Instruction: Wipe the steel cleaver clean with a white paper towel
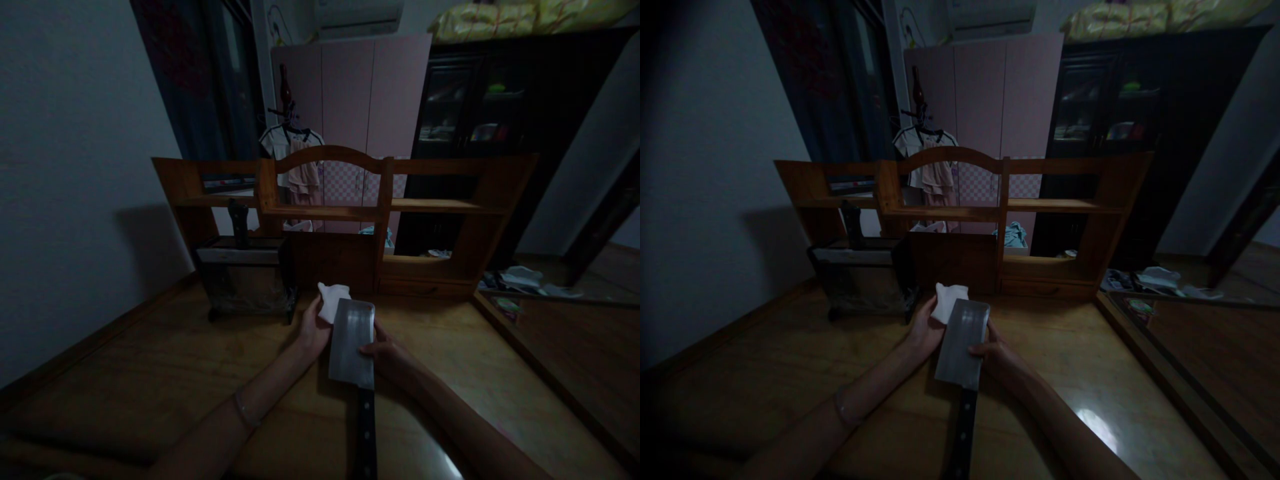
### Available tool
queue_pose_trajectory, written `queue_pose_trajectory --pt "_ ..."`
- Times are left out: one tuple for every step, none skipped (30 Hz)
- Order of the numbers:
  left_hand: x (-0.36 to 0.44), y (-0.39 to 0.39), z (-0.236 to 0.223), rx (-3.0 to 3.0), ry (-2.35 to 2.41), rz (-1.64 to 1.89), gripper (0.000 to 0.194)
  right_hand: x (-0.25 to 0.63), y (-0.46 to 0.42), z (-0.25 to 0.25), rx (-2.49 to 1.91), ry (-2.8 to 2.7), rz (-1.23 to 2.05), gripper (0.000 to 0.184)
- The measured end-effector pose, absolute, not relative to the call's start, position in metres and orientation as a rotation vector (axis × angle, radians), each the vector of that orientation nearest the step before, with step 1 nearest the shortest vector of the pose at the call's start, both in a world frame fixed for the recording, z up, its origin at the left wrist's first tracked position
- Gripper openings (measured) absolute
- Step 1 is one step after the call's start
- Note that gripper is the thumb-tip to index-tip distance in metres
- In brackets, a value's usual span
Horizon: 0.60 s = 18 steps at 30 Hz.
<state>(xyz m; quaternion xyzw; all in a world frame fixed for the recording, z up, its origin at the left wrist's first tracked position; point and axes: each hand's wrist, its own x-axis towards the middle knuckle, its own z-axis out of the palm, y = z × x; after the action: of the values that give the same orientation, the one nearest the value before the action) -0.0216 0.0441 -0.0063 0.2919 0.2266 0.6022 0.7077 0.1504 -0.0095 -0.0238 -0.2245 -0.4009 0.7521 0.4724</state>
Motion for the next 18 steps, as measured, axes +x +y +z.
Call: queue_pose_trajectory --pt "-0.023 0.047 -0.008 0.635 0.505 1.33 0.032 0.15 -0.009 -0.024 -0.547 -0.974 1.836 0.083" --pt "-0.025 0.049 -0.01 0.639 0.514 1.326 0.03 0.15 -0.009 -0.025 -0.545 -0.969 1.832 0.082" --pt "-0.026 0.051 -0.011 0.658 0.527 1.325 0.029 0.149 -0.009 -0.025 -0.544 -0.964 1.828 0.08" --pt "-0.026 0.053 -0.013 0.684 0.544 1.324 0.028 0.149 -0.008 -0.025 -0.545 -0.962 1.832 0.079" --pt "-0.026 0.055 -0.015 0.712 0.568 1.326 0.028 0.149 -0.008 -0.025 -0.55 -0.964 1.84 0.078" --pt "-0.026 0.056 -0.018 0.739 0.597 1.332 0.028 0.149 -0.008 -0.025 -0.553 -0.966 1.844 0.077" --pt "-0.025 0.057 -0.02 0.762 0.627 1.343 0.027 0.149 -0.007 -0.025 -0.554 -0.97 1.843 0.077" --pt "-0.024 0.058 -0.023 0.779 0.654 1.352 0.025 0.149 -0.007 -0.025 -0.552 -0.978 1.84 0.078" --pt "-0.023 0.059 -0.026 0.796 0.678 1.354 0.024 0.149 -0.007 -0.025 -0.548 -0.987 1.835 0.078" --pt "-0.022 0.059 -0.029 0.817 0.702 1.353 0.024 0.149 -0.007 -0.025 -0.544 -0.997 1.831 0.079" --pt "-0.022 0.058 -0.032 0.84 0.727 1.347 0.024 0.149 -0.007 -0.025 -0.539 -1.004 1.828 0.079" --pt "-0.022 0.057 -0.035 0.866 0.751 1.338 0.026 0.149 -0.008 -0.024 -0.537 -1.008 1.834 0.079" --pt "-0.023 0.056 -0.037 0.895 0.774 1.326 0.026 0.15 -0.008 -0.024 -0.538 -1.01 1.841 0.08" --pt "-0.024 0.054 -0.038 0.926 0.794 1.315 0.026 0.15 -0.008 -0.023 -0.539 -1.013 1.849 0.08" --pt "-0.025 0.052 -0.039 0.961 0.811 1.306 0.025 0.15 -0.009 -0.023 -0.542 -1.016 1.854 0.079" --pt "-0.026 0.049 -0.039 0.997 0.824 1.302 0.025 0.15 -0.009 -0.022 -0.544 -1.021 1.854 0.079" --pt "-0.027 0.047 -0.039 1.036 0.832 1.306 0.025 0.15 -0.009 -0.022 -0.547 -1.029 1.851 0.078" --pt "-0.028 0.046 -0.038 1.078 0.838 1.314 0.025 0.15 -0.009 -0.022 -0.549 -1.036 1.845 0.078"
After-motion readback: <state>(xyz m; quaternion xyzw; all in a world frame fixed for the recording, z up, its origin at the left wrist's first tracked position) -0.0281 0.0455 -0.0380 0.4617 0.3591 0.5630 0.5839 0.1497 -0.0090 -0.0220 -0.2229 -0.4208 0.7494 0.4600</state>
